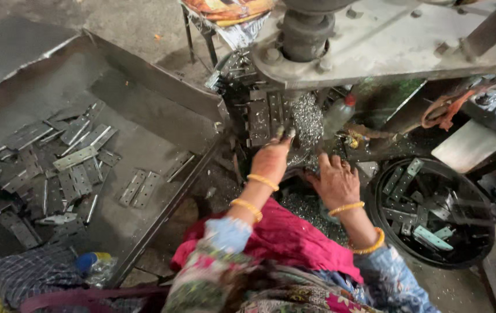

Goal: The person places small metal hinge leaves into a stamping or punching machine by hand, operates the machine with a lever, and then gathers the processed pieces from a tray and places them into a larger bin.

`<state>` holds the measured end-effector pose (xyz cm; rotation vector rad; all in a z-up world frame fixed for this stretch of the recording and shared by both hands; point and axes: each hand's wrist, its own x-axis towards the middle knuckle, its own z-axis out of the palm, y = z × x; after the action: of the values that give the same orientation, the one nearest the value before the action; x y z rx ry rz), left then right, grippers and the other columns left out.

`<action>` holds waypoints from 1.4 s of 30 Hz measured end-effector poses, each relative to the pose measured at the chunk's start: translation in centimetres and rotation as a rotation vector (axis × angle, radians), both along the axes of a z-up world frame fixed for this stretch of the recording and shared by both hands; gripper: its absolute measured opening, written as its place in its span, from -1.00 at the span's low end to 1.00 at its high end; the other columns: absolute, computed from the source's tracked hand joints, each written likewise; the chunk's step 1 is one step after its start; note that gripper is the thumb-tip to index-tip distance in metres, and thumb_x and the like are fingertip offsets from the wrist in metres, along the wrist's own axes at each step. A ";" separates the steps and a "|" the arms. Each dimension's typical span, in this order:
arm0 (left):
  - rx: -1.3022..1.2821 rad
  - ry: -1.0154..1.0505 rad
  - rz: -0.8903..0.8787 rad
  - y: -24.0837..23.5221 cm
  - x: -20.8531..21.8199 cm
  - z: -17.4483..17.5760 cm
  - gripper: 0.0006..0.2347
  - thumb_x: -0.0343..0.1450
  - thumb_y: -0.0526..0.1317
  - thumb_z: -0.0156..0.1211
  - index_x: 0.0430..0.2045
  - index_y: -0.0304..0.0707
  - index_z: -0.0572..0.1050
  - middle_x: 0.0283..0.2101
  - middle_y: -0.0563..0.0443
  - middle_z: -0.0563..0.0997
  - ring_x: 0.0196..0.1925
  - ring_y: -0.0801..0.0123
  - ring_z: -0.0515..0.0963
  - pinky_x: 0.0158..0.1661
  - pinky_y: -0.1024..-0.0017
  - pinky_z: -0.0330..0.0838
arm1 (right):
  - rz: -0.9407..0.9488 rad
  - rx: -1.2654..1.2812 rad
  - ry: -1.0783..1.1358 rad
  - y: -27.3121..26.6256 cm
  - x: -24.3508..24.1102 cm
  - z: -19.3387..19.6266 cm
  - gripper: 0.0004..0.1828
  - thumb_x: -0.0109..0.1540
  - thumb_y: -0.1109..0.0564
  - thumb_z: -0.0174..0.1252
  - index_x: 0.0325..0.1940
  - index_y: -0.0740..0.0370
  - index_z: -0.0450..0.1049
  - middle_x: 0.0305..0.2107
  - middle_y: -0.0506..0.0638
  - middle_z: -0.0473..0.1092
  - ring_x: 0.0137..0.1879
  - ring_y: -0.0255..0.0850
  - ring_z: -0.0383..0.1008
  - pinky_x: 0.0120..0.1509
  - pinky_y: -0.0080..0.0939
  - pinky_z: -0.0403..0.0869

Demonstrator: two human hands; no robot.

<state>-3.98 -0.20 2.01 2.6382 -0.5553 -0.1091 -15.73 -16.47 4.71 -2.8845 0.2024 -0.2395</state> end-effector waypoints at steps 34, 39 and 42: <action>0.270 -0.449 0.066 -2.0 6.0 -6.3 -0.63 0.54 0.00 0.05 0.22 -0.07 0.46 0.45 0.07 0.35 0.57 0.02 0.15 0.53 -0.05 -0.18 | -0.062 0.385 0.278 -3.8 -3.8 -19.5 -0.55 0.18 -0.27 0.21 -0.17 0.15 0.54 -0.34 0.27 0.53 -0.18 0.27 0.55 -0.14 0.22 0.50; 0.367 -0.386 0.097 -3.0 7.3 -4.9 -0.55 0.45 -0.02 0.05 0.25 -0.10 0.43 0.44 0.03 0.30 0.53 -0.01 0.10 0.47 -0.05 -0.24 | -0.070 0.269 0.320 -5.7 -3.8 -19.3 -0.55 0.19 -0.25 0.18 -0.14 0.16 0.53 -0.29 0.28 0.53 -0.12 0.27 0.54 -0.07 0.21 0.48; 0.396 -0.444 0.100 -3.2 7.2 -4.5 -0.57 0.46 -0.06 0.03 0.25 -0.10 0.42 0.45 0.04 0.28 0.53 0.00 0.07 0.44 -0.09 -0.29 | -0.100 0.324 0.265 -4.6 -5.0 -22.8 -0.57 0.23 -0.24 0.13 -0.13 0.16 0.53 -0.27 0.27 0.53 -0.08 0.26 0.54 0.00 0.19 0.48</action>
<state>3.23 -3.35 -2.48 3.0898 -0.5879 0.4529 -20.75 -21.09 -18.12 -2.5763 0.3930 0.1481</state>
